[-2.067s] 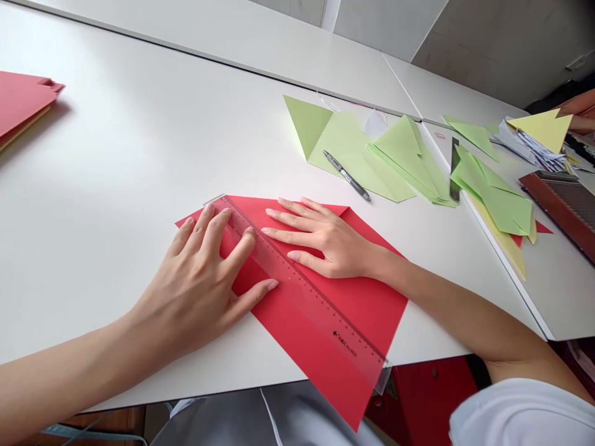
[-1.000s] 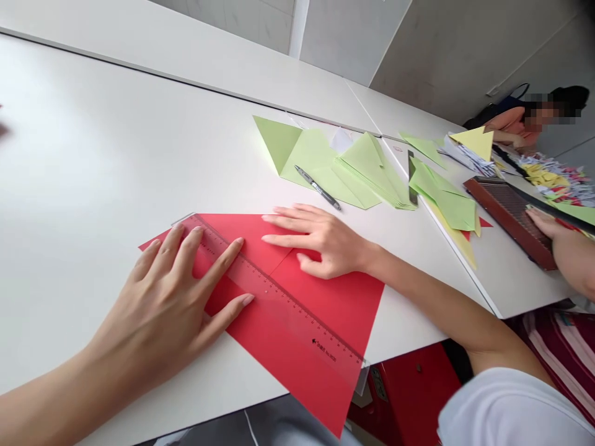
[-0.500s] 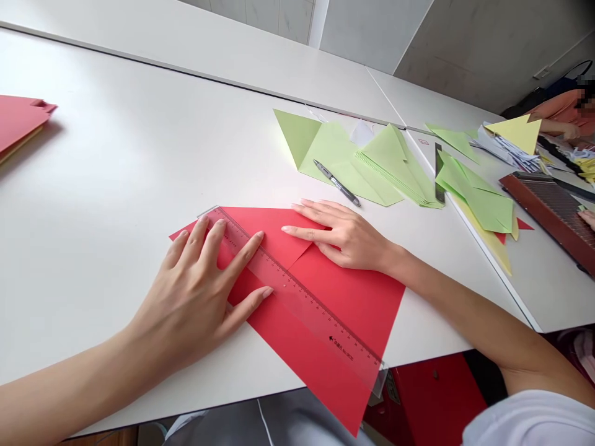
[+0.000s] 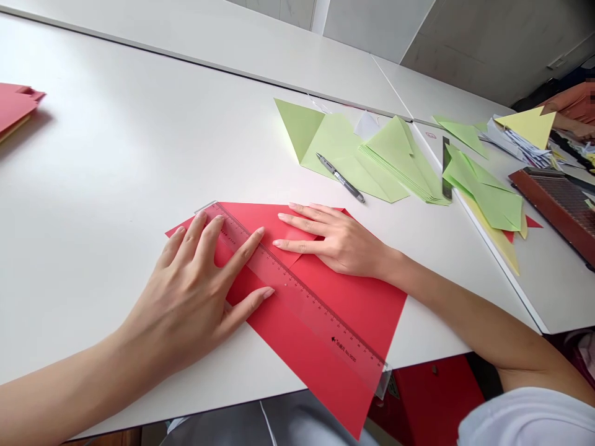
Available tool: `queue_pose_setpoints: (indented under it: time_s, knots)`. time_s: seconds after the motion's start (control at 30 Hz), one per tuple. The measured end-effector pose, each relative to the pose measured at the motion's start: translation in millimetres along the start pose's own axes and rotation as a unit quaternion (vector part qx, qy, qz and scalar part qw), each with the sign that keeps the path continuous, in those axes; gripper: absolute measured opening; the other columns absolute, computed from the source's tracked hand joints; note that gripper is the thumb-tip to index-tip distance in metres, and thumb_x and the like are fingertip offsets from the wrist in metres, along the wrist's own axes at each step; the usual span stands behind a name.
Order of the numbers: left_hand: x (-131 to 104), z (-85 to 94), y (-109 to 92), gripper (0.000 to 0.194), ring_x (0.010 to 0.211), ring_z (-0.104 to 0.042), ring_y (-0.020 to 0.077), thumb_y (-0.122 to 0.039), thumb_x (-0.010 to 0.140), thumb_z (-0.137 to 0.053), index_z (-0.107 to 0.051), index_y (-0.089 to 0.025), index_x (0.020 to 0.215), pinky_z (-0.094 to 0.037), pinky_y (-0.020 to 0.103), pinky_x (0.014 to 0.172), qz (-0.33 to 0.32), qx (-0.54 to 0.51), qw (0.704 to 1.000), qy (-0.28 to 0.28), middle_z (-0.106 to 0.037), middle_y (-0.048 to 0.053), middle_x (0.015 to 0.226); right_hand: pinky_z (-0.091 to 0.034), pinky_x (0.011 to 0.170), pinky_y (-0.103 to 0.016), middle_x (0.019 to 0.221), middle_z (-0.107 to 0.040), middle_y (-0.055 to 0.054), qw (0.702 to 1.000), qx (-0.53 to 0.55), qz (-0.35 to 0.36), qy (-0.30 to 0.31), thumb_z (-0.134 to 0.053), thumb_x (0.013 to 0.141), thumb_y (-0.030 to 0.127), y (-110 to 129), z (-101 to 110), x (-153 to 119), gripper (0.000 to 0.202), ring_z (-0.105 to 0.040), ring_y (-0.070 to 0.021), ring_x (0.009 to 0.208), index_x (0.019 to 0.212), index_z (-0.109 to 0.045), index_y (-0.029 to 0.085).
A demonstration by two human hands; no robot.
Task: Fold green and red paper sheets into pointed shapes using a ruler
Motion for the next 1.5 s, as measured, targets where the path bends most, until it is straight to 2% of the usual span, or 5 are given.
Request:
queue_pose_setpoints:
  time_s: [0.23,0.4,0.53,0.77,1.5]
  knots:
    - [-0.7,-0.7,1.7,0.066,0.140,-0.033,0.0473,-0.060,0.092,-0.035,-0.027,-0.036,0.153,-0.034,0.069,0.108,0.016,-0.011,1.000,-0.002,-0.038,0.014,0.146,-0.037,0.115,-0.048,0.150,-0.047,-0.007,1.000,0.009,0.000,-0.005,-0.038,0.098,0.003,-0.5,-0.2,0.2,0.049,-0.032,-0.0248,0.146,0.135,-0.059,0.027]
    - [-1.5,-1.0,2.3,0.067,0.139,-0.033,0.0491,-0.059,0.092,-0.034,-0.033,-0.030,0.152,-0.033,0.069,0.108,0.014,-0.012,1.000,0.000,-0.035,0.018,0.147,-0.036,0.114,-0.050,0.152,-0.044,-0.006,1.000,0.009,-0.008,0.011,-0.039,0.098,0.004,-0.8,-0.3,0.1,0.050,-0.030,-0.0236,0.147,0.137,-0.057,0.029]
    - [-0.8,-1.2,2.0,0.066,0.140,-0.033,0.0474,-0.061,0.092,-0.033,-0.030,-0.035,0.153,-0.033,0.068,0.108,0.017,-0.015,1.000,-0.001,-0.035,0.015,0.148,-0.036,0.115,-0.049,0.152,-0.044,-0.007,1.000,0.014,-0.006,0.003,-0.039,0.099,0.005,-1.3,-0.6,-0.1,0.048,-0.031,-0.0241,0.147,0.137,-0.057,0.028]
    - [1.4,2.7,-0.2,0.065,0.141,-0.030,0.0482,-0.058,0.094,-0.033,-0.030,-0.032,0.153,-0.031,0.070,0.109,0.020,-0.026,0.999,0.022,-0.033,0.017,0.149,-0.034,0.116,-0.050,0.153,-0.042,-0.007,1.000,0.019,-0.009,0.009,-0.039,0.099,0.005,-1.4,-1.8,-0.1,0.049,-0.027,-0.0237,0.148,0.138,-0.057,0.028]
    - [1.3,1.5,0.8,0.066,0.141,-0.028,0.0499,-0.058,0.093,-0.035,-0.028,-0.033,0.154,-0.032,0.070,0.109,0.015,-0.025,0.999,0.016,-0.033,0.016,0.149,-0.035,0.117,-0.049,0.153,-0.043,-0.006,1.000,0.021,-0.014,0.016,-0.039,0.098,0.003,-0.6,0.7,0.2,0.050,-0.028,-0.0226,0.148,0.137,-0.057,0.028]
Point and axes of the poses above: each hand's wrist, its own x-axis towards the middle knuckle, its own z-axis out of the back of the hand, y = z × x, the point moved 2 cm from there along x, towards the middle knuckle
